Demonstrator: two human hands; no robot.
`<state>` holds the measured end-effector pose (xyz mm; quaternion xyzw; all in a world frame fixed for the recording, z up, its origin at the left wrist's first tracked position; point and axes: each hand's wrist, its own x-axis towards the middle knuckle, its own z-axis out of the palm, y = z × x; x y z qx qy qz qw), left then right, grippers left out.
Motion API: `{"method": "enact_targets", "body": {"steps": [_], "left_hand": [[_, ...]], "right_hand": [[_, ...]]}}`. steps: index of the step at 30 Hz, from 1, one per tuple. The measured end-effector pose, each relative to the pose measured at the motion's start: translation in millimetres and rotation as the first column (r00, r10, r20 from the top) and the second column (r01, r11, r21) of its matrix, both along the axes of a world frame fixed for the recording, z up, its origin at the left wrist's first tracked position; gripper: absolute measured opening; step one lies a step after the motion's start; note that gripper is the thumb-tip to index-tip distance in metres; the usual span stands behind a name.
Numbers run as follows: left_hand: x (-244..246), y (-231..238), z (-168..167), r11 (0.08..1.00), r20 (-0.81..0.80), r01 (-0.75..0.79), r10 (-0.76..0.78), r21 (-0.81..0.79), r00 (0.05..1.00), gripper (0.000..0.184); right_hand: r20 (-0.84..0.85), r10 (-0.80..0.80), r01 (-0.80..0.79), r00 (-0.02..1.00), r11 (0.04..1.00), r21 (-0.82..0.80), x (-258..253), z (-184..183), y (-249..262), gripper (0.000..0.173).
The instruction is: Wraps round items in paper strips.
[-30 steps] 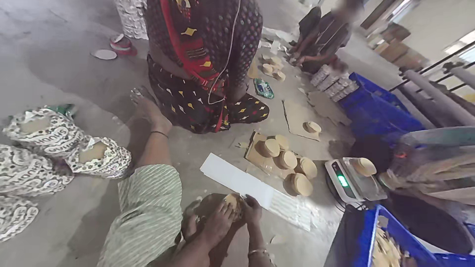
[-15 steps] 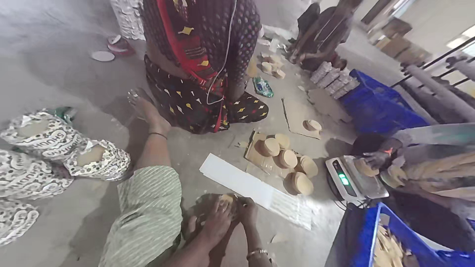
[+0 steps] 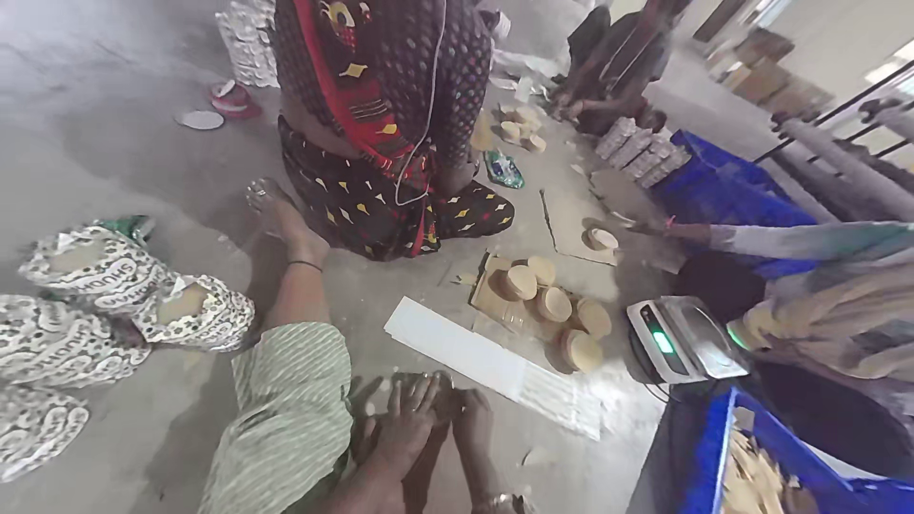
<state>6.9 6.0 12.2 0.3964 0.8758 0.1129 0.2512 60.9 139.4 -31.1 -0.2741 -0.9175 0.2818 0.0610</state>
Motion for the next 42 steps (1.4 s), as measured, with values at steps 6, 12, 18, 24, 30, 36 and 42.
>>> {"method": "enact_targets", "body": {"steps": [6, 12, 18, 24, 30, 36, 42], "left_hand": [[5, -6, -1, 0.997, 0.015, -0.053, 0.054, -0.062, 0.998, 0.038], [-9, -11, -5, 0.999, 0.002, -0.026, 0.026, -0.040, 1.000, 0.038], [-15, -18, -8, 0.991, 0.193, 0.122, -0.110, -0.051, 0.975, 0.035], [-21, -19, -7, 0.991, 0.240, 0.129, -0.120, -0.026, 0.963, 0.035], [-23, -18, -5, 0.987, 0.272, 0.147, -0.124, -0.065, 0.954, 0.028], [-39, -24, 7, 0.905, 0.484, -0.425, 0.370, 0.005, 0.793, 0.035], [-60, -15, 13, 0.903, 0.586, -0.366, 0.426, -0.225, 0.689, 0.051]], "right_hand": [[0.084, -0.094, 0.101, 0.992, 0.991, -0.085, 10, 10, -24, 0.019], [-0.065, -0.043, 0.038, 0.997, 0.996, -0.077, -9, -6, -9, 0.016], [0.173, 0.072, -0.061, 0.982, 0.996, -0.070, 16, 13, -35, 0.025], [-0.185, 0.081, -0.123, 0.980, 0.965, -0.231, -18, -13, 0, 0.014], [-0.180, 0.378, -0.352, 0.908, 0.922, 0.162, -6, -16, -18, 0.018], [0.192, 0.214, -0.231, 0.958, 0.970, 0.071, -8, 13, -25, 0.027], [0.196, -0.215, 0.274, 0.957, 0.893, -0.357, -28, 3, -33, 0.025]]}}
